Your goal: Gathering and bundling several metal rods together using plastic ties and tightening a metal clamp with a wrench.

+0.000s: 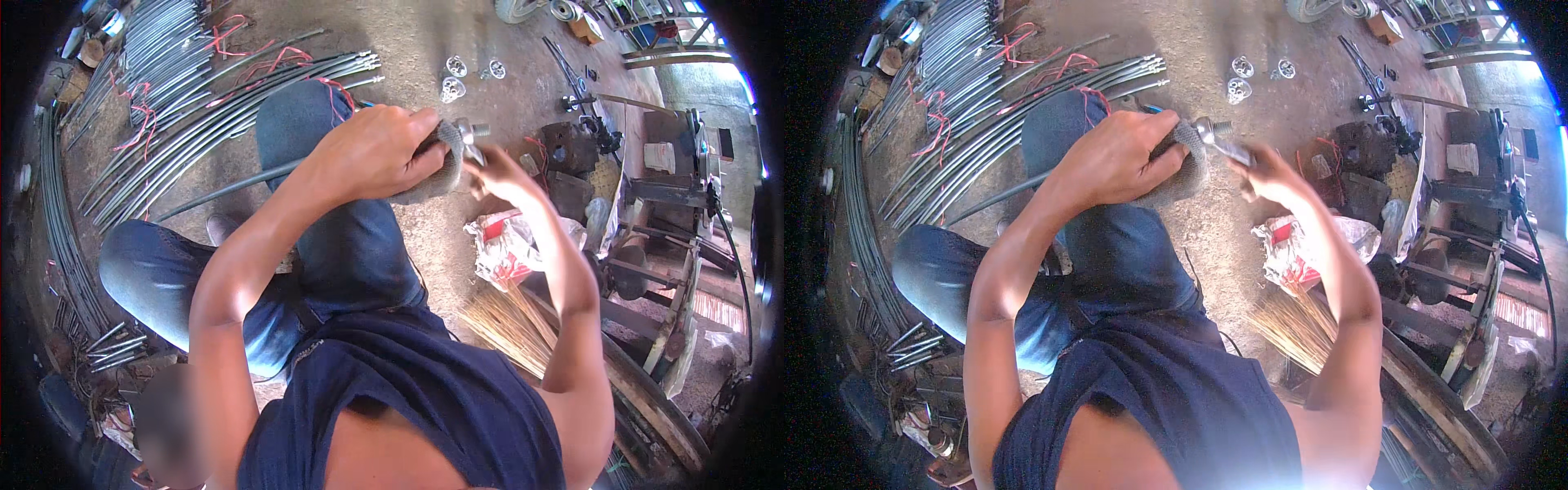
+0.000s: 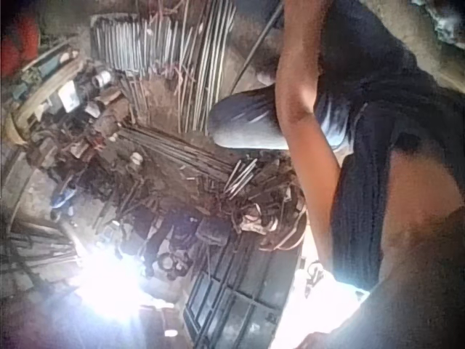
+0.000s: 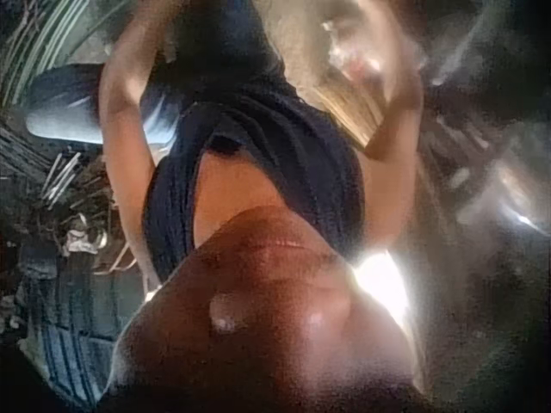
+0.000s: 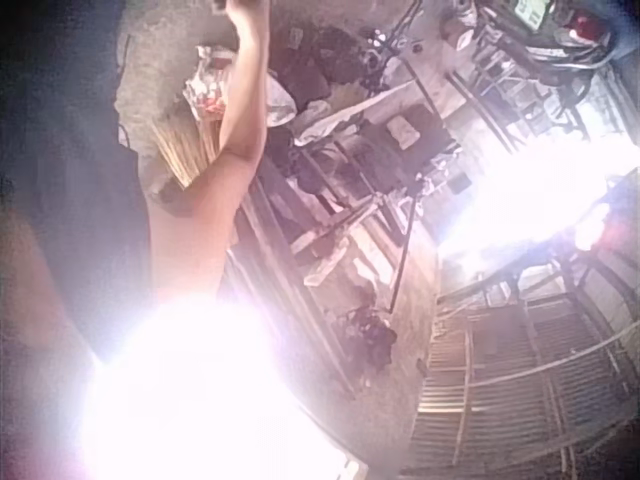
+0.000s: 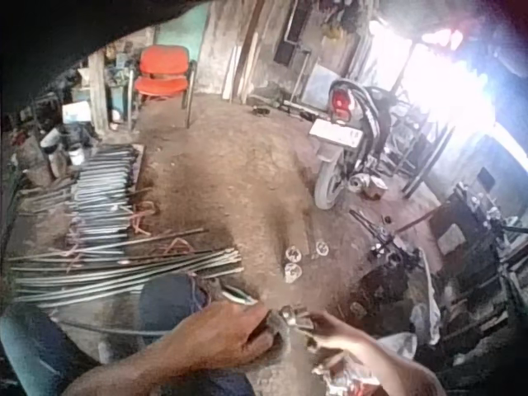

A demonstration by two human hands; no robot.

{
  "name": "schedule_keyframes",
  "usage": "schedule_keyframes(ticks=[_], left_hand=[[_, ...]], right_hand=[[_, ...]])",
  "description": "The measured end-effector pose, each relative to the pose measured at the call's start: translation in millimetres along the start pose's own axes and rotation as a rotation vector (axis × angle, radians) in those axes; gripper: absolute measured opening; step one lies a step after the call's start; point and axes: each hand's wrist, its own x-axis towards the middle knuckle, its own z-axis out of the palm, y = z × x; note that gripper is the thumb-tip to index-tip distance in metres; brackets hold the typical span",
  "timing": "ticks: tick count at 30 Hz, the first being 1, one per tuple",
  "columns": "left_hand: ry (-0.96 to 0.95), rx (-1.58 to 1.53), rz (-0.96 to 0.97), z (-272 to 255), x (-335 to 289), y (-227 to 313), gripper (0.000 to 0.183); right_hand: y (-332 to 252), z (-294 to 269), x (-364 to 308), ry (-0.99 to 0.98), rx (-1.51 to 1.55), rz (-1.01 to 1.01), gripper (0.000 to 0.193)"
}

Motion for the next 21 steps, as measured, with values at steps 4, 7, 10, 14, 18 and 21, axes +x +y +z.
schedule_keyframes(ticks=[4,7,10,14,18,21], left_hand=[[0.039,-0.023,0.034,1.9,3.0,-0.7,0.033],[0.019,-0.034,0.021,3.8,6.6,-2.0,0.033],[-0.037,-0.002,-0.045,0.8,4.2,-3.6,0.033],[-0.01,0.007,-0.04,-4.8,1.9,-1.1,0.033],[-0.007,-0.013,0.003,6.5,8.9,-0.8,0.034],[0.01,0.018,-0.028,3.4,1.5,-4.9,0.035]], right_hand=[[-72.5,-55.8,75.2,-0.173,-0.012,-0.433,0.055],[-131.2,-104.2,95.8,-0.372,0.309,-0.631,0.061],[-223.2,-50.8,7.6,-0.024,0.677,-0.549,0.023],[-257.1,-17.3,-108.1,0.024,0.43,-0.864,0.03],[-177.2,-32.2,-164.6,0.227,0.151,-1.074,0.057],[-139.6,5.8,-221.3,0.295,-0.276,-0.894,0.058]])
